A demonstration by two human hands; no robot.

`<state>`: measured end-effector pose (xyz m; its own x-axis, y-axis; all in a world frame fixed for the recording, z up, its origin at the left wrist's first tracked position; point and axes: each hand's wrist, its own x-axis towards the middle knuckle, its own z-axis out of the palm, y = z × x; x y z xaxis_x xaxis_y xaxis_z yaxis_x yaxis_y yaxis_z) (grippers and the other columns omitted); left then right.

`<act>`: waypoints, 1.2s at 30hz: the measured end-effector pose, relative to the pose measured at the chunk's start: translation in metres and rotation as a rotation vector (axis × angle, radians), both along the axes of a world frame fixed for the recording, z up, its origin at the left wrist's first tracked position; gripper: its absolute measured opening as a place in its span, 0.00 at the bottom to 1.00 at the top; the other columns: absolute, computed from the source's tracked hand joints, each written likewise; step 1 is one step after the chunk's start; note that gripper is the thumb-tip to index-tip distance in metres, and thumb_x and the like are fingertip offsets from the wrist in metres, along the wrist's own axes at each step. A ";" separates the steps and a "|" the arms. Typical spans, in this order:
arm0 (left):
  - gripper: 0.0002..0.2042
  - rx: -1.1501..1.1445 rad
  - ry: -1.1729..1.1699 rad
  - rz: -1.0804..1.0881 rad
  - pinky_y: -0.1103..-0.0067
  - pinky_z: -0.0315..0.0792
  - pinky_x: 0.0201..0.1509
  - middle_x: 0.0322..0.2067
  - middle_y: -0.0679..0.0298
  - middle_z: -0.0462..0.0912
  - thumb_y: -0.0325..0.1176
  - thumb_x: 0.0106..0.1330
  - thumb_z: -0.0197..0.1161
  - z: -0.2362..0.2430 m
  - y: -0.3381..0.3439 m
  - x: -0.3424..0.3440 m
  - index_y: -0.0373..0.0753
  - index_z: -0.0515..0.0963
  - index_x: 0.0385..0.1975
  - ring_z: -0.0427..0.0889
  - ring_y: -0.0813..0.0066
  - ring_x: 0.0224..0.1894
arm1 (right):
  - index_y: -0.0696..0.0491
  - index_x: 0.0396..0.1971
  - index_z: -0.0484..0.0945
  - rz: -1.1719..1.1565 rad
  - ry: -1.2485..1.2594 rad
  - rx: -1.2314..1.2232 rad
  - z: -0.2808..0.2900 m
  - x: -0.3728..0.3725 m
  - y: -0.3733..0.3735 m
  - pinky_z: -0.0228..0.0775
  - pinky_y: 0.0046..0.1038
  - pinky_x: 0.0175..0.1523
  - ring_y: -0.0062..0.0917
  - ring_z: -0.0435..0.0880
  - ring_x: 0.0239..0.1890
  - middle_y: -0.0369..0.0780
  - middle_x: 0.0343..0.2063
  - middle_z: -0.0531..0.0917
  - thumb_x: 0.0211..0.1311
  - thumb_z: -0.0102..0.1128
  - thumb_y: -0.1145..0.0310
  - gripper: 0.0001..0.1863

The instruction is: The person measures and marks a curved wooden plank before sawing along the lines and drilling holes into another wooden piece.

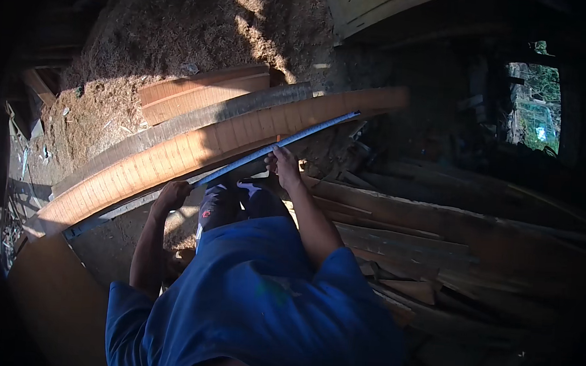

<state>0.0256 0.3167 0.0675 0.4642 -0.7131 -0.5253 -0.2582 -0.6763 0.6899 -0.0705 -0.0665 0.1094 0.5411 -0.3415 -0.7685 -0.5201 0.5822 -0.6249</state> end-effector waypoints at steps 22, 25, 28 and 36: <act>0.15 0.476 -0.041 0.218 0.61 0.70 0.37 0.27 0.51 0.77 0.42 0.70 0.53 0.066 -0.135 0.003 0.37 0.76 0.29 0.79 0.47 0.34 | 0.46 0.26 0.70 -0.464 0.455 -0.430 -0.191 -0.015 -0.475 0.48 0.21 0.14 0.17 0.62 0.11 0.30 0.13 0.66 0.69 0.55 0.57 0.14; 0.18 0.606 -0.052 0.244 0.61 0.72 0.39 0.29 0.51 0.80 0.46 0.70 0.53 0.073 -0.115 -0.002 0.38 0.77 0.28 0.80 0.48 0.35 | 0.48 0.26 0.70 -0.411 0.467 -0.305 -0.185 -0.007 -0.448 0.49 0.19 0.15 0.16 0.65 0.12 0.30 0.15 0.68 0.70 0.55 0.60 0.13; 0.21 0.606 -0.088 0.176 0.61 0.73 0.42 0.31 0.53 0.82 0.54 0.70 0.50 0.030 -0.130 0.016 0.41 0.79 0.31 0.81 0.50 0.38 | 0.50 0.25 0.72 -0.474 0.398 -0.328 -0.168 -0.043 -0.485 0.55 0.15 0.17 0.13 0.69 0.16 0.31 0.17 0.72 0.69 0.56 0.63 0.12; 0.21 0.747 0.013 0.215 0.63 0.70 0.54 0.46 0.62 0.83 0.56 0.71 0.46 -0.018 -0.078 0.000 0.50 0.81 0.45 0.80 0.61 0.51 | 0.50 0.29 0.75 -0.186 0.509 -0.476 -0.121 -0.069 -0.399 0.54 0.18 0.17 0.13 0.68 0.16 0.30 0.19 0.74 0.67 0.57 0.64 0.07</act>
